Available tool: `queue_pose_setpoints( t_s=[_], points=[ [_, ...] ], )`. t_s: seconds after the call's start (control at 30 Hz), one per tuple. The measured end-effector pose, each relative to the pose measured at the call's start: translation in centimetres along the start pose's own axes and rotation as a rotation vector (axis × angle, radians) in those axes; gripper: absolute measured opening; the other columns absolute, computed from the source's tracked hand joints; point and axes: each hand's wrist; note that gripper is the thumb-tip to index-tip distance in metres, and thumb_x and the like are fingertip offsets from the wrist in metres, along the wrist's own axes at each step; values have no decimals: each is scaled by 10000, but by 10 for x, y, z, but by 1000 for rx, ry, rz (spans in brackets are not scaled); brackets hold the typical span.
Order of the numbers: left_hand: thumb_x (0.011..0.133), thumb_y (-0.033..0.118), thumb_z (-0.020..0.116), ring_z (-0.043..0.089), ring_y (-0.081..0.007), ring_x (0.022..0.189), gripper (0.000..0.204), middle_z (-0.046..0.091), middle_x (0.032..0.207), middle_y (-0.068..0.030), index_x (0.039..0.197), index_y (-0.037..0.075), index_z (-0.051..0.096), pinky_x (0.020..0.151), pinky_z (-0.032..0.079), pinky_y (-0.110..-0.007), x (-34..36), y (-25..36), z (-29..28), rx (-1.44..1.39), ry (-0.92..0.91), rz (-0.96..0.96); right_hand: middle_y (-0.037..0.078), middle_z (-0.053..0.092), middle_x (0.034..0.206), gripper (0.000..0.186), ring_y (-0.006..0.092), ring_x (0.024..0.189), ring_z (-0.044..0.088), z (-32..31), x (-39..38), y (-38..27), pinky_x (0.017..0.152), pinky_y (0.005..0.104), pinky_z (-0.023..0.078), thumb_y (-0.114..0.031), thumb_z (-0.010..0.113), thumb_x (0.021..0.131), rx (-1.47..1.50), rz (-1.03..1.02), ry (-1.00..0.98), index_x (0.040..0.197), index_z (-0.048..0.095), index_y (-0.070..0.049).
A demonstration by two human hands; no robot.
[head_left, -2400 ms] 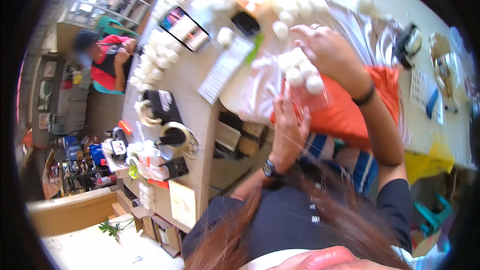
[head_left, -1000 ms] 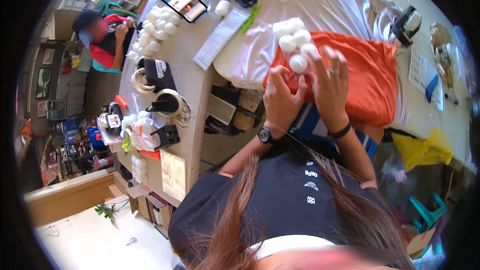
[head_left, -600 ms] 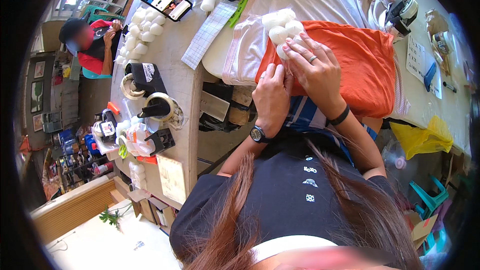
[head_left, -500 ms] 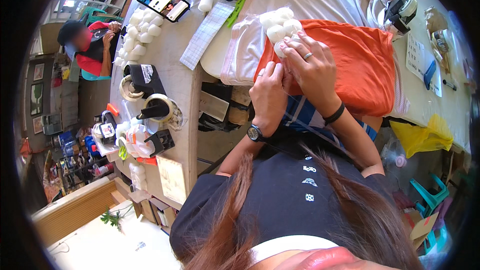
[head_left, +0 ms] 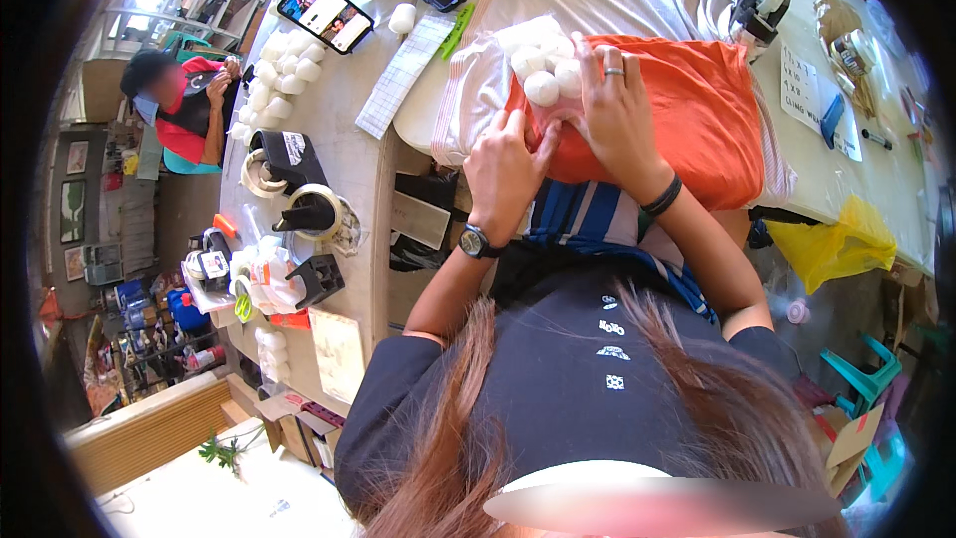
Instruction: The person wraps small white dough balls in plastic film by hand. They pick up a dough ball, place it on a sheet of plastic, and fold the plastic around it to create a sealed package. The wrapped items are placed on a red cloth on the table.
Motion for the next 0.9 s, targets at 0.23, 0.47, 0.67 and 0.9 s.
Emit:
queue_pose_setpoints(
  t_s=[0.23,0.47,0.67,0.9],
  points=[
    [930,249,679,654,-388,796,254,631,919,-203,866,4,688,711,528,-479,33,-7,-21,-310,115,183,173,711,868,501,298,771,686,-10,39,36,718,407,540,-86,677,915,375,93,-363,1394,554,-4],
    [915,359,751,696,-145,847,358,747,1000,-118,924,2,779,744,568,-291,147,-22,-92,-610,-368,270,111,735,816,261,202,727,708,-78,179,67,673,336,570,-166,670,885,518,21,-1021,1031,692,50],
    [1081,435,490,726,-199,985,421,692,1252,-178,1235,48,555,906,587,-357,117,-31,-62,-1283,-531,236,97,732,818,238,134,665,705,-101,159,71,620,252,591,-169,561,965,624,248,-1120,1062,675,15],
    [672,253,982,537,-212,1315,1012,522,1426,-150,1460,48,381,1099,471,-384,68,23,25,-1246,-257,432,43,703,833,286,85,700,671,-107,109,90,636,218,552,-279,599,1036,957,377,-955,1096,689,-15]
  ],
)
Point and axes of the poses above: each hand's wrist, its own x-axis towards the middle knuckle, its own z-axis out of the palm, y = z × x
